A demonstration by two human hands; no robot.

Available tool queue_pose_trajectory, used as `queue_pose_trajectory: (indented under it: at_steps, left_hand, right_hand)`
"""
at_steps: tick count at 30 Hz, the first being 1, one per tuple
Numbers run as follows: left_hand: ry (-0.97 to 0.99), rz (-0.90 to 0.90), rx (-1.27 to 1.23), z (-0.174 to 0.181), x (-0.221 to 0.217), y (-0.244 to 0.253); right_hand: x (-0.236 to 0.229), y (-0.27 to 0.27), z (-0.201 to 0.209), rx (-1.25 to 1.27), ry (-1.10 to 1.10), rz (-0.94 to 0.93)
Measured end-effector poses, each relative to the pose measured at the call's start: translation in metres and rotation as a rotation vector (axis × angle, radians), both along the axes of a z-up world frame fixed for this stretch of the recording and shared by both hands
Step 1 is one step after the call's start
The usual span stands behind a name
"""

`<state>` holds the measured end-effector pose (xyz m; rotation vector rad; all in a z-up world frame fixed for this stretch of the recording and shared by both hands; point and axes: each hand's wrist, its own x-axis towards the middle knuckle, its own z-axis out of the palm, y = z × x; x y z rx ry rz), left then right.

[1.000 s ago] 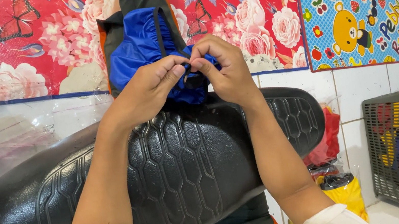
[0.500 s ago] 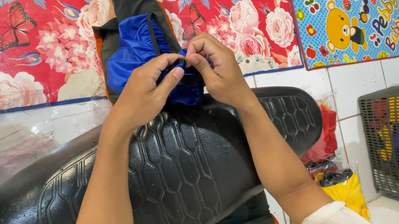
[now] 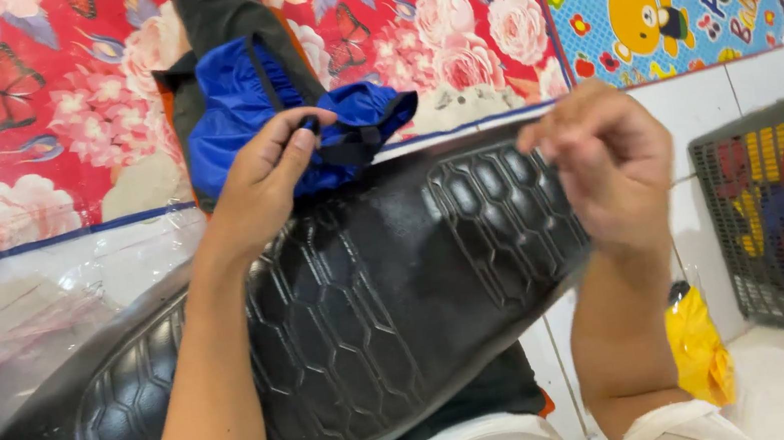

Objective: Trimming excess fabric and elastic from a blue motorcycle seat cover using scissors.

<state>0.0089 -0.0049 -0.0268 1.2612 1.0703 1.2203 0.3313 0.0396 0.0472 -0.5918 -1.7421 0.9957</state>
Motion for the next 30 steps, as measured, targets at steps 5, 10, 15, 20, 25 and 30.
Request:
queue_pose_trajectory:
  at_steps: [5, 10, 15, 20, 25, 30]
  left_hand:
    - [0.072, 0.017, -0.085, 0.001, -0.003, -0.006]
    - [0.013, -0.063, -0.092, -0.002, 0.005, -0.004]
    - [-0.007, 0.007, -0.191, 0.014, 0.017, -0.008]
    - [0.121, 0.102, 0.011, 0.009, 0.021, -0.010]
    - [0.421, 0.078, 0.180, 0.025, 0.027, -0.010]
    - [0.481, 0.156, 0.092, 0.022, 0.017, -0.022]
  right_hand:
    - [0.142, -0.079, -0.024, -0.429, 0.228, 0.299]
    - [0.208, -0.126, -0.084, -0.982, -0.212, 0.086]
    - [0.198, -0.188, -0.203, -1.216, -0.839, -0.457]
    - [0.163, -0.243, -0.257, -0.765, -0.901, -0.707]
    - [0.158, -0.269, -0.276, -0.784, -0.879, -0.711]
    - [0.165, -0.277, -0.271, -0.666, -0.873, -0.796]
